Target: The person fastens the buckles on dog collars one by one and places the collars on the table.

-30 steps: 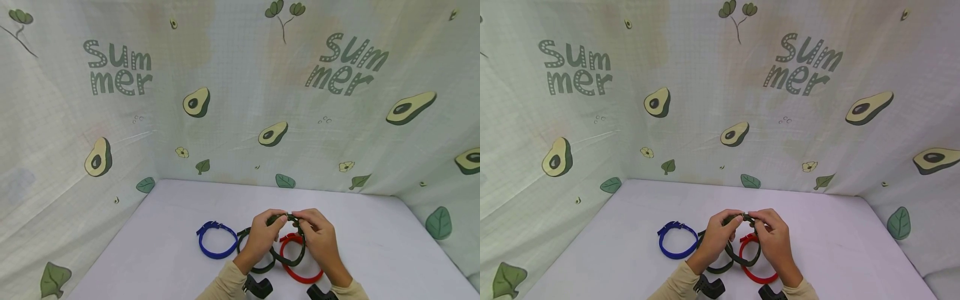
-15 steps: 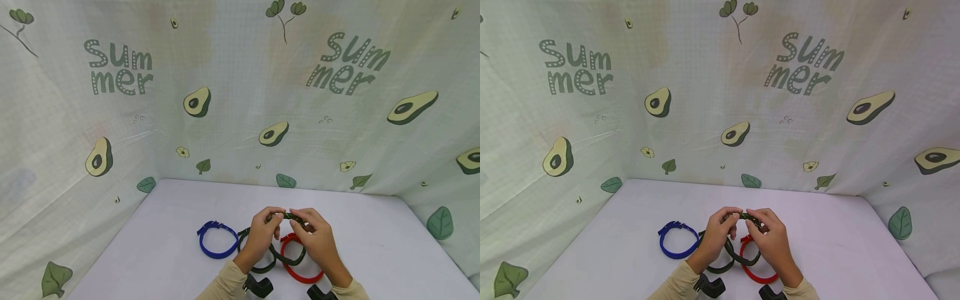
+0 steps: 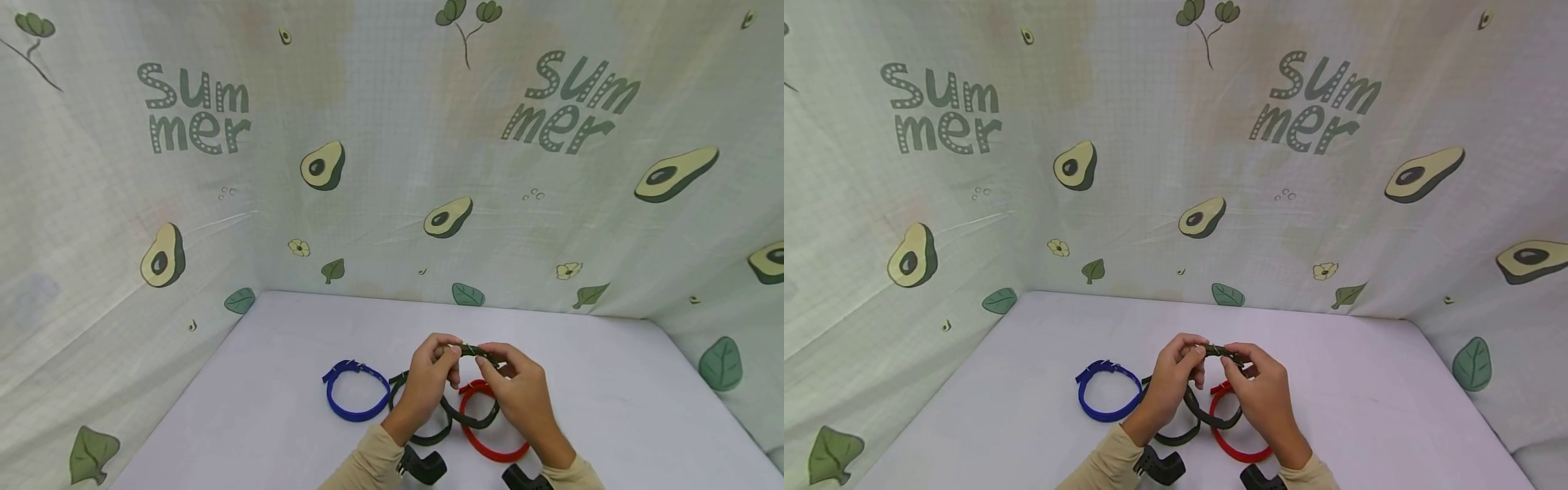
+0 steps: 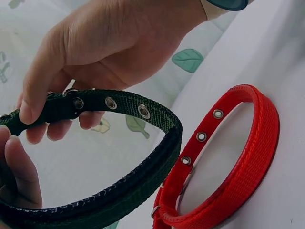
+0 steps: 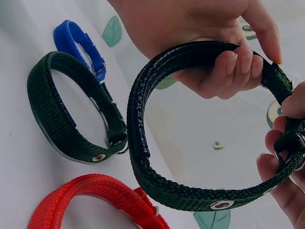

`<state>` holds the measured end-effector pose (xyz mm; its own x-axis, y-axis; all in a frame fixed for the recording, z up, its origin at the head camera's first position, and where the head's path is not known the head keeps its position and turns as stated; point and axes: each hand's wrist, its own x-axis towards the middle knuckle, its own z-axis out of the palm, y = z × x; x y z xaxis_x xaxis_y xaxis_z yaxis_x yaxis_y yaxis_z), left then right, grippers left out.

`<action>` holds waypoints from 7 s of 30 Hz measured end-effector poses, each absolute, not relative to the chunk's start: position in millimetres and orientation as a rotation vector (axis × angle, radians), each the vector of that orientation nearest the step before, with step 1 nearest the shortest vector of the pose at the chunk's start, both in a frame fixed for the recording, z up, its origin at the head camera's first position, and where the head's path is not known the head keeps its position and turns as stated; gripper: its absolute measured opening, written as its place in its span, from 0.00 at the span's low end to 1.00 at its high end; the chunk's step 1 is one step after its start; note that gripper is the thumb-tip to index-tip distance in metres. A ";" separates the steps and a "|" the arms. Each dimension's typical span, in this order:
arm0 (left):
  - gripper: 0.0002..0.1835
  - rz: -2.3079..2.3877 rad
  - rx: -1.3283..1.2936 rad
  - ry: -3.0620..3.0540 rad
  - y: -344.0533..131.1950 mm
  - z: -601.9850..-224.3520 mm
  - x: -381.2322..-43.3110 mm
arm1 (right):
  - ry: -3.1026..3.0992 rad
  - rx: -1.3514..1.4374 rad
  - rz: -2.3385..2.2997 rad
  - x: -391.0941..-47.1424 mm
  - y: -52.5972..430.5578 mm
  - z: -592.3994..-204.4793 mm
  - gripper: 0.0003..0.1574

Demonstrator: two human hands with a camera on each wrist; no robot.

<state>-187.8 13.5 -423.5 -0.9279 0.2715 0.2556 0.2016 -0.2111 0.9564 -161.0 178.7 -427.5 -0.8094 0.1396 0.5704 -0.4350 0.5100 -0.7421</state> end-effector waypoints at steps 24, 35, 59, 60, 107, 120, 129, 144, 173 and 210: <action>0.10 1.962 0.638 2.480 1.5 -426.2 -199.8 | -2.284 0.082 1.465 -159.5 191.7 -425.9 0.13; 0.08 2.118 0.613 2.481 1.9 -427.3 -198.4 | -2.295 -0.033 1.587 -152.8 197.8 -424.5 0.20; 0.05 2.166 0.523 2.495 2.5 -433.6 -201.8 | -2.446 -0.076 1.612 -149.4 202.0 -433.0 0.14; 0.06 2.168 0.524 2.502 2.3 -433.2 -202.1 | -2.440 -0.073 1.627 -149.3 202.0 -433.0 0.15; 0.11 1.857 0.509 2.352 10.9 -435.1 -192.2 | -2.432 -0.224 1.644 -135.6 233.9 -438.2 0.20; 0.12 1.907 0.531 2.190 28.1 -445.7 -181.0 | -2.541 -0.357 1.569 -124.4 252.1 -437.7 0.21; 0.12 1.908 0.543 2.187 35.3 -451.3 -171.6 | -2.612 -0.300 1.566 -120.6 267.6 -441.7 0.24; 0.10 1.872 0.532 2.202 61.9 -451.6 -161.7 | -2.725 -0.390 1.463 -114.4 297.4 -444.7 0.28; 0.13 1.404 0.674 2.616 97.7 -448.2 -146.7 | -2.922 -0.288 1.124 -106.7 338.0 -456.0 0.30; 0.19 0.841 0.796 2.776 115.2 -458.0 -143.6 | -3.007 -0.292 0.960 -111.0 357.3 -469.0 0.25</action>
<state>-143.6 115.2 -458.0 -0.8515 0.5238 0.0240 0.4491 0.7048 0.5492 -111.0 357.3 -469.0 -0.9826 0.1660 -0.0832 0.1835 0.7997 -0.5716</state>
